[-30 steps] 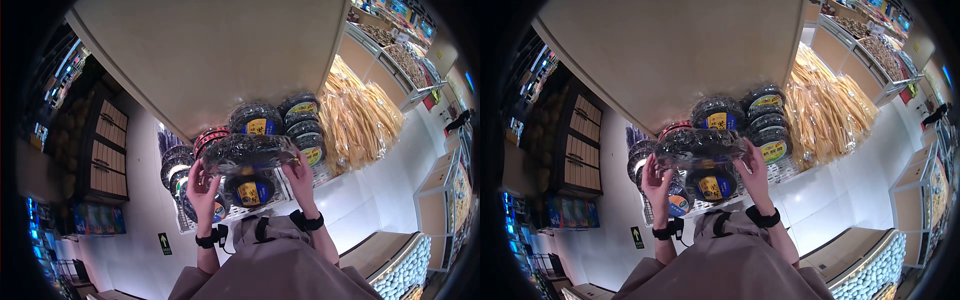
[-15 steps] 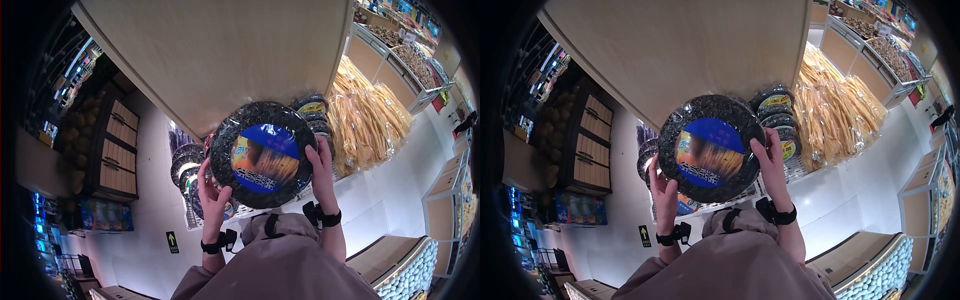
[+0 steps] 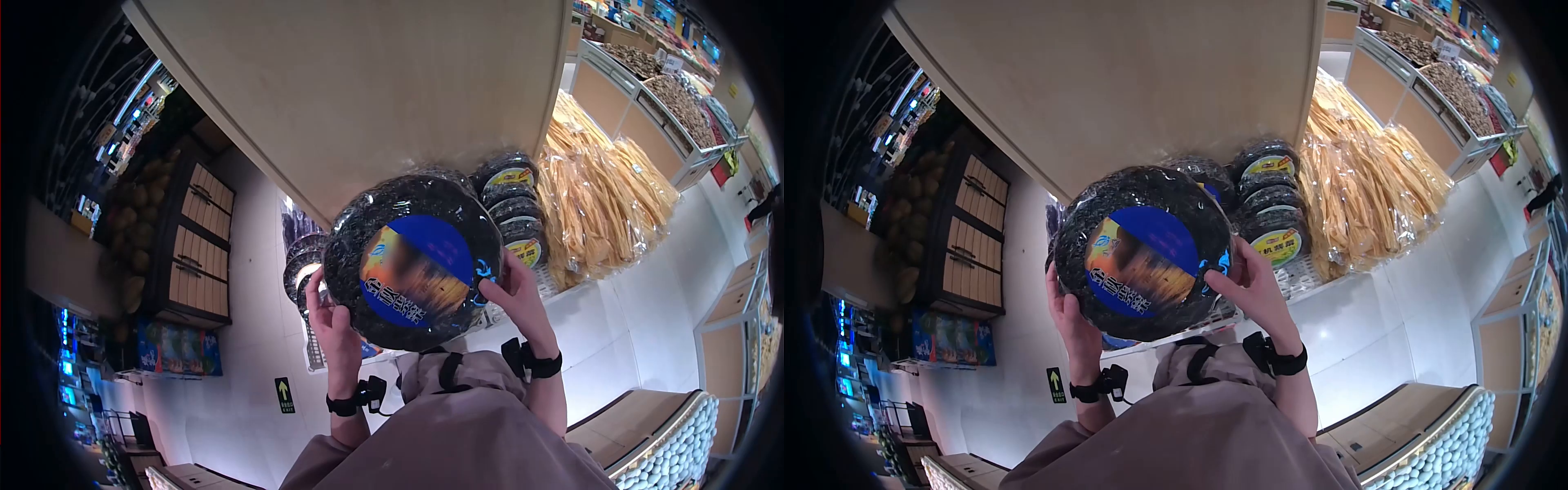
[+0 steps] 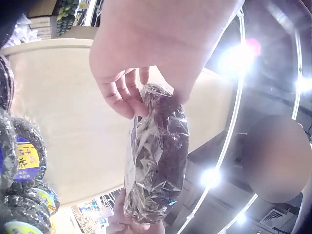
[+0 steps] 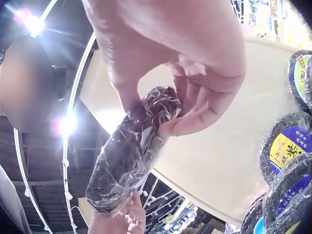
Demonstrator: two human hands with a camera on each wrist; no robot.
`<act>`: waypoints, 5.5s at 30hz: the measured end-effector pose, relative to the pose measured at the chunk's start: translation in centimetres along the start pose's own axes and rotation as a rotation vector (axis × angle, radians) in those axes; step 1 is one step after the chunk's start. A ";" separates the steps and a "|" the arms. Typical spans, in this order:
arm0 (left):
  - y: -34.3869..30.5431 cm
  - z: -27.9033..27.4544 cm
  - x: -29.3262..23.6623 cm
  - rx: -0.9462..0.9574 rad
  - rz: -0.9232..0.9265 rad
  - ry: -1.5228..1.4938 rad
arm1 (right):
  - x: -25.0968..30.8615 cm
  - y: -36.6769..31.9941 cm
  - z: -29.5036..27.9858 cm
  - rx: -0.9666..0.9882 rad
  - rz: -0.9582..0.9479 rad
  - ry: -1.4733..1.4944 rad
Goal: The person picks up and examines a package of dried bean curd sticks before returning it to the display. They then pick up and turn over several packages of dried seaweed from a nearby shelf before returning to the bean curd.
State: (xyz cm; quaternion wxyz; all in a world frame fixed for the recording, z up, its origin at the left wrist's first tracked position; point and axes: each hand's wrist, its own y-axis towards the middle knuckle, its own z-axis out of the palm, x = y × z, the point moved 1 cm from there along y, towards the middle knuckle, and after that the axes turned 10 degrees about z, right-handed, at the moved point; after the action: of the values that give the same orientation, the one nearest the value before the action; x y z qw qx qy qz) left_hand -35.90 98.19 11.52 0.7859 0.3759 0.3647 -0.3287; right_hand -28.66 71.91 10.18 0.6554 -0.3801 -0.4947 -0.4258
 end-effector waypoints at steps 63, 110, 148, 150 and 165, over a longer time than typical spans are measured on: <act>-5.8 -3.5 0.5 -0.187 -0.135 0.258 | -8.4 -0.2 3.3 0.398 0.125 -0.478; -4.9 -3.0 4.4 0.117 -0.377 0.548 | -10.4 2.7 0.4 -0.018 0.178 -0.090; -6.3 -3.7 5.1 0.012 -0.302 0.406 | -7.5 1.0 -15.9 -0.285 -0.048 -1.256; -6.5 -3.3 4.8 -0.045 -0.292 0.369 | -2.6 -0.5 -14.9 -0.285 0.013 -1.081; -7.3 -3.5 2.0 -0.248 -0.127 -0.042 | 8.4 -6.4 -12.1 -0.367 -0.035 -0.562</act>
State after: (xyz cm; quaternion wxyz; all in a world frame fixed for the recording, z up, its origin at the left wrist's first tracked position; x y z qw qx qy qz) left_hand -41.72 96.94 5.72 0.8113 0.2452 0.4089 -0.3383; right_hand -29.46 57.00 16.10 0.4067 -0.5856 -0.5776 -0.3975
